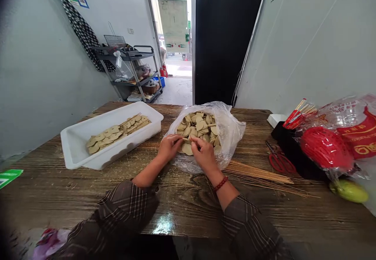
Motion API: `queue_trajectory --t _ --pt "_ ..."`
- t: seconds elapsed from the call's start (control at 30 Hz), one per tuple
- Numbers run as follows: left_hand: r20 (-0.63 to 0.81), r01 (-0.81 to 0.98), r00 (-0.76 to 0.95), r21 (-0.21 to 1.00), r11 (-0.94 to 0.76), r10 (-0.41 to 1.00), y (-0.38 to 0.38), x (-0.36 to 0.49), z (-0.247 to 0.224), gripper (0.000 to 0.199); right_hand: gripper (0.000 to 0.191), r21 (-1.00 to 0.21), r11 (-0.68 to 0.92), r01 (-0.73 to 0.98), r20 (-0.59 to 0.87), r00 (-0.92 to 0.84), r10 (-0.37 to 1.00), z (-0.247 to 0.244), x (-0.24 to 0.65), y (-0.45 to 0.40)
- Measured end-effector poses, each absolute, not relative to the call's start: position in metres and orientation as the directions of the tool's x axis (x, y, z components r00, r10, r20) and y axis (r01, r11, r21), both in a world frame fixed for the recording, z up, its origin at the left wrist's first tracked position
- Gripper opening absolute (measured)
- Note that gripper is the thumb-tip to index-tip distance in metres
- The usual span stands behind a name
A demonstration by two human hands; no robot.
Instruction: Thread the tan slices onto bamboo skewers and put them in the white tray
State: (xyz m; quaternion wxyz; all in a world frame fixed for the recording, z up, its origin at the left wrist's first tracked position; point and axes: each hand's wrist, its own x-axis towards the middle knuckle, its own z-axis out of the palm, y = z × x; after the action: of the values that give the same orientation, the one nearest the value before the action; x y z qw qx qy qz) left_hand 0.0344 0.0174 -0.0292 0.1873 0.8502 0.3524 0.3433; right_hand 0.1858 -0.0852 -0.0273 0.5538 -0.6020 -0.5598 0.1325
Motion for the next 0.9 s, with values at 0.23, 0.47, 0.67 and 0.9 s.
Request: queue_trajectory --t 0.23,0.47,0.67,0.9 --pt "0.257 0.064 0.313 0.955 -0.29 0.914 0.01 0.019 -0.018 0.024 0.034 -0.878 0.196 0.436 0.379 0.385 0.841 -0.023 0.187 -0.093" --pt "0.012 -0.243 0.393 0.966 0.091 0.919 0.0 0.015 -0.008 0.036 0.035 -0.867 0.192 0.46 0.373 0.345 0.861 -0.015 0.178 -0.102" --pt "0.027 -0.286 0.389 0.954 0.092 0.921 -0.003 0.018 -0.004 0.038 0.036 -0.838 0.187 0.512 0.376 0.293 0.879 -0.012 0.172 -0.105" --pt "0.045 -0.316 0.451 0.942 0.112 0.892 -0.005 0.018 -0.003 0.036 0.035 -0.865 0.165 0.473 0.362 0.361 0.86 -0.016 0.179 -0.103"
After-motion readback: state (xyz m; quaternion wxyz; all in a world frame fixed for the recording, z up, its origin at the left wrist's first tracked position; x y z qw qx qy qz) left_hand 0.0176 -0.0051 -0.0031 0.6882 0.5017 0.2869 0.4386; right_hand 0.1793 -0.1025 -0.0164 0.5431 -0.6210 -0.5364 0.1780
